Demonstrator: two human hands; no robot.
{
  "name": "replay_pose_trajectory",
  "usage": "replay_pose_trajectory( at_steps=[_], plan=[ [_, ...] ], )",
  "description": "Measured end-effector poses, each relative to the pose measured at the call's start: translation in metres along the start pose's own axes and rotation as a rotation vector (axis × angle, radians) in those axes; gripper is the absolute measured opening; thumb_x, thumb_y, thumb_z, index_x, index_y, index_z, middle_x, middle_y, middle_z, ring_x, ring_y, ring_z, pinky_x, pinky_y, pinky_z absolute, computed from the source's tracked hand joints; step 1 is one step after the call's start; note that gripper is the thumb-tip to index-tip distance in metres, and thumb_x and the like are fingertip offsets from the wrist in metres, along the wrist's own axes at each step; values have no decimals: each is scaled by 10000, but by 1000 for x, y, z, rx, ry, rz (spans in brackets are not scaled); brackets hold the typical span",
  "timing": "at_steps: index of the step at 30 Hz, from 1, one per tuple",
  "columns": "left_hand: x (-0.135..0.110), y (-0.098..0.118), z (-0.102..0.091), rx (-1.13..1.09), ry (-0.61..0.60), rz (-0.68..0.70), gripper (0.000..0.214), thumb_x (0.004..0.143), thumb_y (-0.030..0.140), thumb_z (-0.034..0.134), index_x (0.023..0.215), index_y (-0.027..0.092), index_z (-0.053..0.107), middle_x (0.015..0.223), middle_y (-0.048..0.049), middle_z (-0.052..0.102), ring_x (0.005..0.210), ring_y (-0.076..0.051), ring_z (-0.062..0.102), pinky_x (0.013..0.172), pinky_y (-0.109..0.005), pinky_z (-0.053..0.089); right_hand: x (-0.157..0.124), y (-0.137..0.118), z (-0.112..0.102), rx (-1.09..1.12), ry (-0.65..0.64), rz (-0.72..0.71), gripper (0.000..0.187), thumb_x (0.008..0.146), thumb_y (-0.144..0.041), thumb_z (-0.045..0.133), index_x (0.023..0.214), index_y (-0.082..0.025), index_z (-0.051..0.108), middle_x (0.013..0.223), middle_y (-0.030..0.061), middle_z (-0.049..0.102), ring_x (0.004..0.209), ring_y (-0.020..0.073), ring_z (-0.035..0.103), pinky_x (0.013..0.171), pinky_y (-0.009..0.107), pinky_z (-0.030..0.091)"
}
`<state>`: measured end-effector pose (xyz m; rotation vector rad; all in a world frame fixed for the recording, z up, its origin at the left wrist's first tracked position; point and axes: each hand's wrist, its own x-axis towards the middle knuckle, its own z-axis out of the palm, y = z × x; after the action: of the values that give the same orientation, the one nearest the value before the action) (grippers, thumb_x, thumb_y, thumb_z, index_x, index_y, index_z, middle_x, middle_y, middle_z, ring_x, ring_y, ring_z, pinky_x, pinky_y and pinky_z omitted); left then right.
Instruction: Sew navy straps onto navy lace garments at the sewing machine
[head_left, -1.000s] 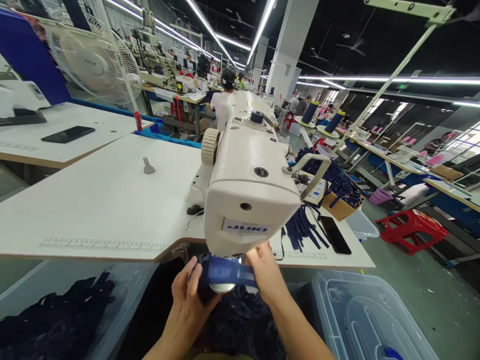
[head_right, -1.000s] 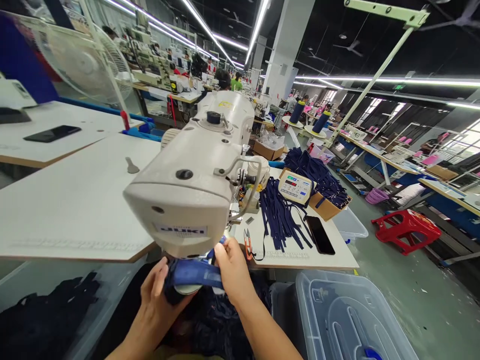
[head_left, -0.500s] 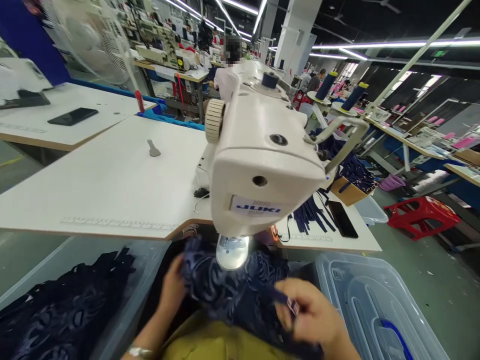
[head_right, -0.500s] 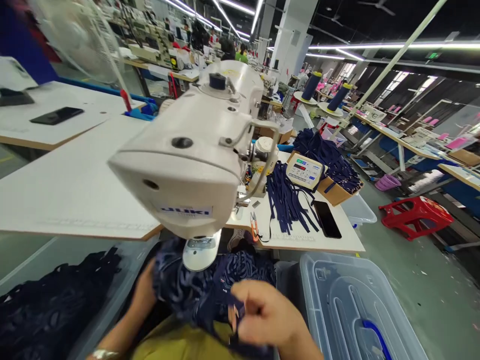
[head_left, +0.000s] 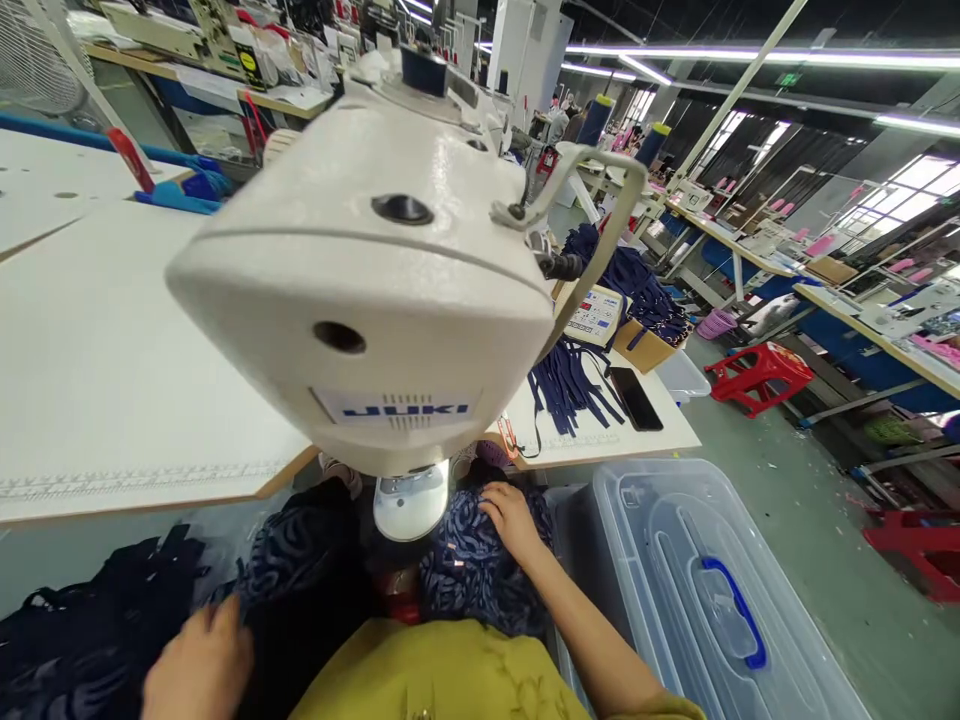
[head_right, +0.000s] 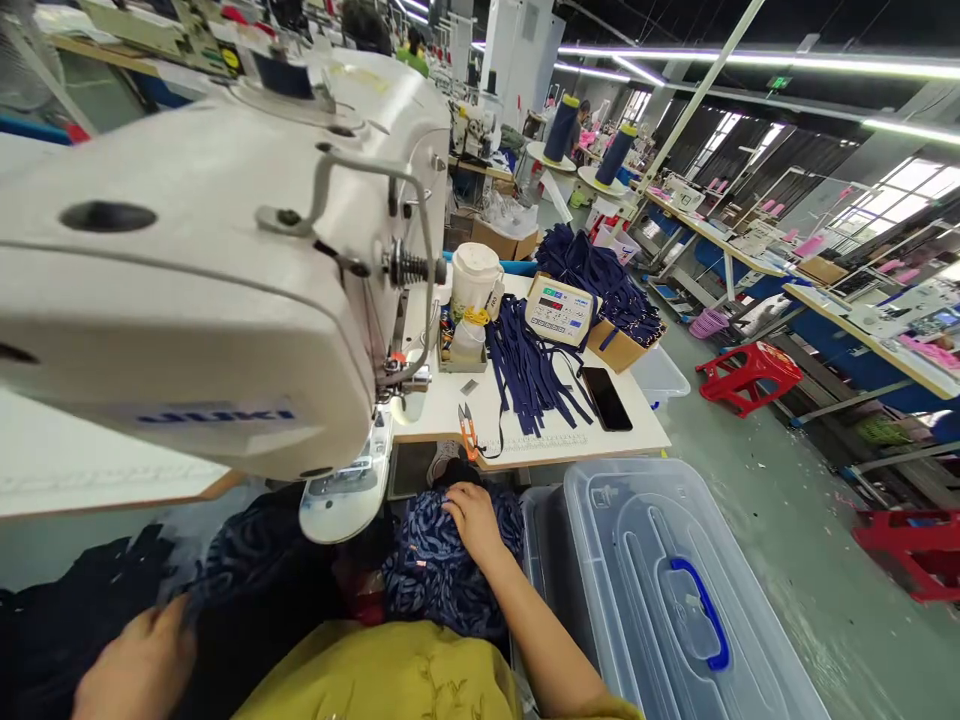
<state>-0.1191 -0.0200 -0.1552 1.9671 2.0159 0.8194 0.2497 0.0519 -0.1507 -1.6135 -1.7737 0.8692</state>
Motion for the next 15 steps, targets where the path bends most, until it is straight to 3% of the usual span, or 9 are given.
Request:
replay_pose_trajectory(
  at_steps=[2,4,8,11,15],
  plan=[
    [4,27,19,-179,-148,-64,291,808,431,474,774,214,664,701,-75,683,626,-272,666,634,-454,541,-5,-10,-5,13,18,-44,167,886,-210,501,945,-163,651,1017,100,663,1000,211,589,925,364,423],
    [5,62,39,-374,-319,-90,355,810,532,500,780,235,692,708,-42,707,665,-224,679,630,-350,549,-12,-28,-11,34,6,-87,224,925,-246,440,1004,-162,632,951,73,668,887,172,614,832,293,460],
    [9,119,63,-667,-413,-220,600,876,643,290,843,197,690,669,-69,687,637,-196,669,602,-329,534,-31,-68,-32,70,-115,-189,172,914,-284,497,963,-198,638,824,1,648,751,130,605,722,215,450],
    [27,129,55,-820,-387,-328,638,868,674,246,827,189,658,713,-87,687,641,-195,661,579,-329,526,-41,-87,-57,71,-146,-176,156,920,-305,505,927,-201,622,790,-13,617,718,124,582,689,211,431],
    [53,117,16,-950,-335,-436,527,856,647,339,651,221,573,596,-43,634,527,-169,607,508,-300,504,-41,-94,-79,-23,-129,-75,192,943,-341,470,910,-204,599,782,-8,598,708,144,568,679,245,439]
  ],
)
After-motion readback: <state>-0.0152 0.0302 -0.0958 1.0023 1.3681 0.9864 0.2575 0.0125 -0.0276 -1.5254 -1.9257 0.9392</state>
